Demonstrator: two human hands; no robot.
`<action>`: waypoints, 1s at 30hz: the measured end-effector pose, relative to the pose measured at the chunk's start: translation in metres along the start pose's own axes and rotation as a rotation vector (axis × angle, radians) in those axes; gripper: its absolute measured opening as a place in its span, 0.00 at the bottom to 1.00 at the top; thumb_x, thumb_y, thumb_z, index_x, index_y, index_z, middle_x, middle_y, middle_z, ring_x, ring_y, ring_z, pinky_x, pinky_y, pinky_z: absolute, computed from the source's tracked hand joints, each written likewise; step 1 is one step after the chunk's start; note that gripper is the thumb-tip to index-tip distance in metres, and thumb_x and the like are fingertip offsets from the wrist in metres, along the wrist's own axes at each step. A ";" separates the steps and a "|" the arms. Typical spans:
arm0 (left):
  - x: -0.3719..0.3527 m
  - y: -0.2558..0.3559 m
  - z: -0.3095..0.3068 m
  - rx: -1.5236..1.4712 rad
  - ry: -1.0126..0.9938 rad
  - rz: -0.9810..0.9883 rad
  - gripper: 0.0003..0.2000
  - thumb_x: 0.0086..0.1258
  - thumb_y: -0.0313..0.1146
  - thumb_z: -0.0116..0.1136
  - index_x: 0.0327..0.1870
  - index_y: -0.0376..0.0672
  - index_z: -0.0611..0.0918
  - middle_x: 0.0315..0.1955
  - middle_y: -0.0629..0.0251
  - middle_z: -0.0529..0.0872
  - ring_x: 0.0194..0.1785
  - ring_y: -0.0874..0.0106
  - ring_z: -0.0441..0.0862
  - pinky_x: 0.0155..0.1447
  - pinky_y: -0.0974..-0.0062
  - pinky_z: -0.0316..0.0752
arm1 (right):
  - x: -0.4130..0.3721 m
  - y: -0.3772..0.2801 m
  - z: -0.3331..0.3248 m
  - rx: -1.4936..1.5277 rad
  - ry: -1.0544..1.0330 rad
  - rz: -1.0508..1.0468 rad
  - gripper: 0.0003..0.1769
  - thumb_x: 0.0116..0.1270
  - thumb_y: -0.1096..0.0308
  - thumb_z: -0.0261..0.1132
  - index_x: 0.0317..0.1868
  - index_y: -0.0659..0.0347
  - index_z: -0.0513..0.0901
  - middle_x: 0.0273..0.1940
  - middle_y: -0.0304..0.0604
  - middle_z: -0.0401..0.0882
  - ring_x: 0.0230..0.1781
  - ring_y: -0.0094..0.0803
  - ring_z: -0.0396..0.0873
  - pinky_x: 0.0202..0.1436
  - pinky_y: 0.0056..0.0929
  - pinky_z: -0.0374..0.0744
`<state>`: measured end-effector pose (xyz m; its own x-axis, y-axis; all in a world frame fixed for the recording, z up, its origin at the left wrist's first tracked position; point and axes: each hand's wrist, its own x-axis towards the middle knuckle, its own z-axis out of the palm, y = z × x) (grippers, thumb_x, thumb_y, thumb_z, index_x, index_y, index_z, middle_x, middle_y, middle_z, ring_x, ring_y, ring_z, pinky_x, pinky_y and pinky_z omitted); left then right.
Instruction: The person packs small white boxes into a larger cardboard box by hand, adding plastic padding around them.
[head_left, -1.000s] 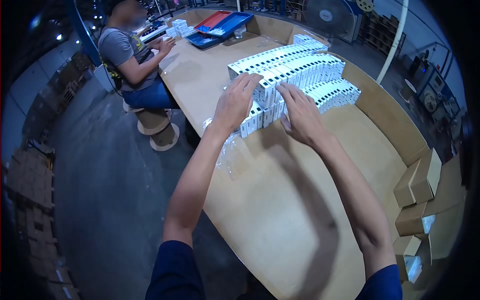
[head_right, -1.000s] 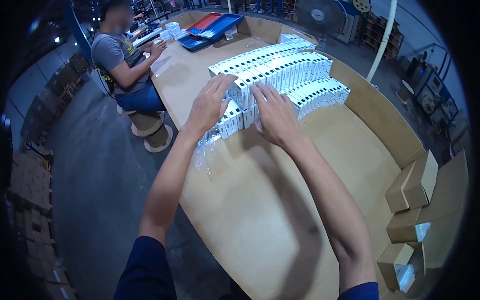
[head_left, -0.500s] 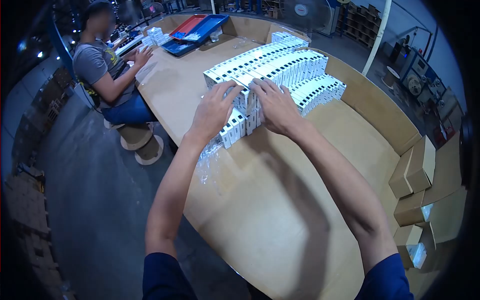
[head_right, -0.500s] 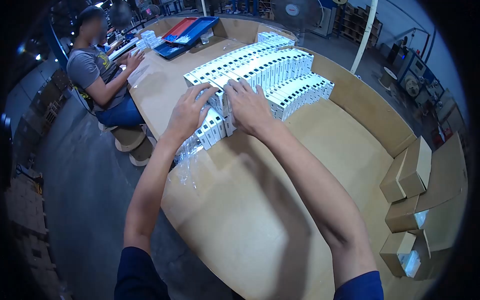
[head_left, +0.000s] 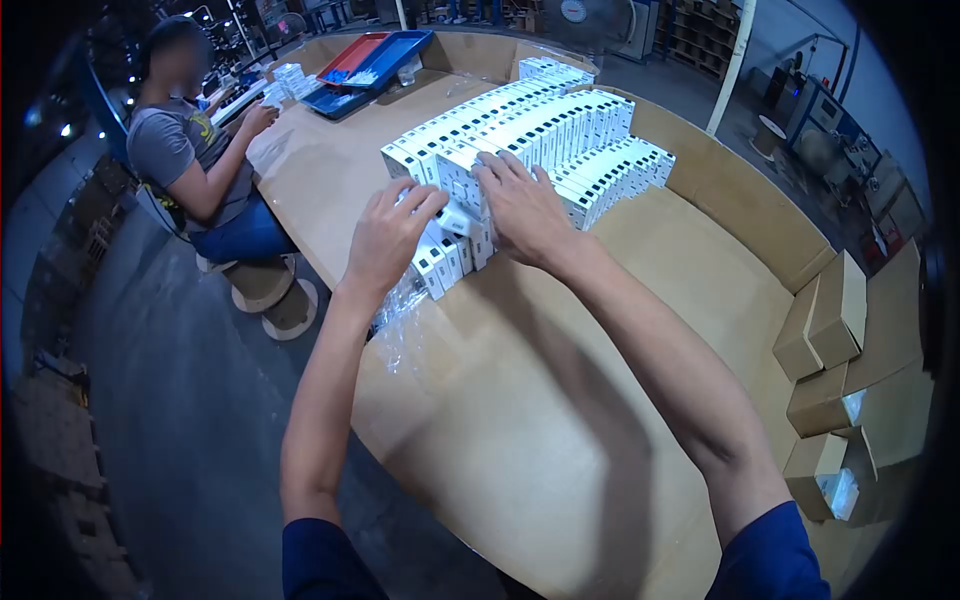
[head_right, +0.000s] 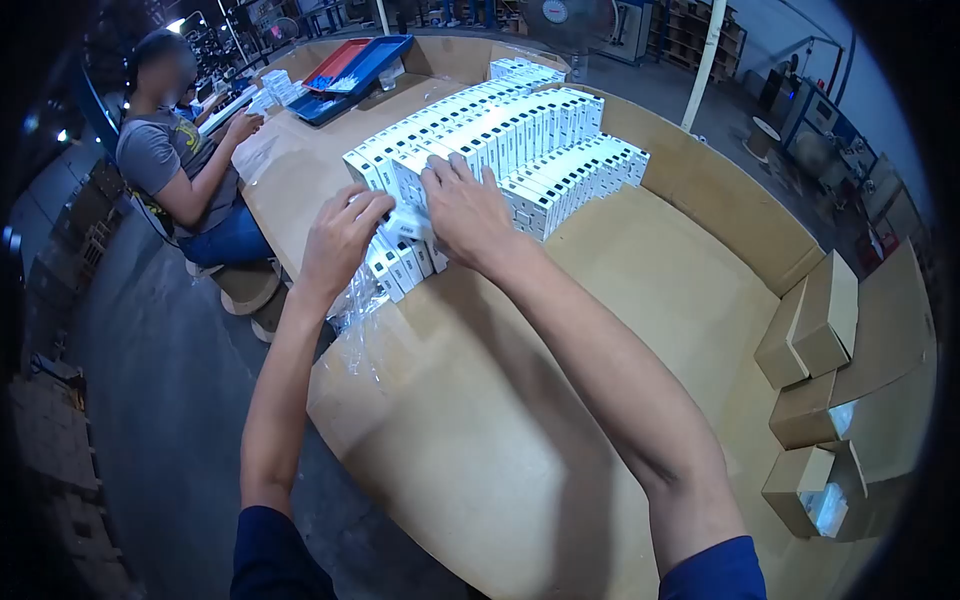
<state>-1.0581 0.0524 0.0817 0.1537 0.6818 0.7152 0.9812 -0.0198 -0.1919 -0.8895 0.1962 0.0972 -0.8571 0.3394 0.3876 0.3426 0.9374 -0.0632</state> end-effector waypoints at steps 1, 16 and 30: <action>-0.005 0.003 -0.006 0.018 0.001 0.003 0.16 0.64 0.24 0.67 0.53 0.45 0.84 0.51 0.66 0.89 0.60 0.61 0.83 0.61 0.60 0.79 | 0.000 -0.001 -0.001 0.001 0.005 0.004 0.34 0.62 0.75 0.67 0.71 0.65 0.71 0.77 0.52 0.65 0.81 0.49 0.61 0.79 0.60 0.66; -0.017 0.255 -0.025 -0.535 0.307 0.153 0.17 0.60 0.17 0.72 0.49 0.44 0.84 0.46 0.58 0.81 0.52 0.50 0.81 0.53 0.55 0.80 | -0.293 0.010 -0.114 1.476 0.112 0.464 0.29 0.79 0.66 0.64 0.77 0.60 0.70 0.62 0.49 0.79 0.59 0.35 0.79 0.66 0.30 0.77; 0.188 0.552 -0.059 -1.266 -0.114 0.564 0.08 0.66 0.28 0.71 0.41 0.37 0.84 0.40 0.54 0.84 0.45 0.54 0.84 0.49 0.57 0.81 | -0.606 0.066 -0.293 0.964 0.629 0.972 0.13 0.81 0.79 0.56 0.57 0.67 0.85 0.55 0.44 0.84 0.50 0.28 0.85 0.52 0.26 0.89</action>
<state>-0.4809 0.1268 0.1501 0.6093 0.4144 0.6760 0.2372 -0.9088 0.3433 -0.2350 0.0298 0.1278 -0.0656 0.9872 0.1451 0.0728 0.1497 -0.9860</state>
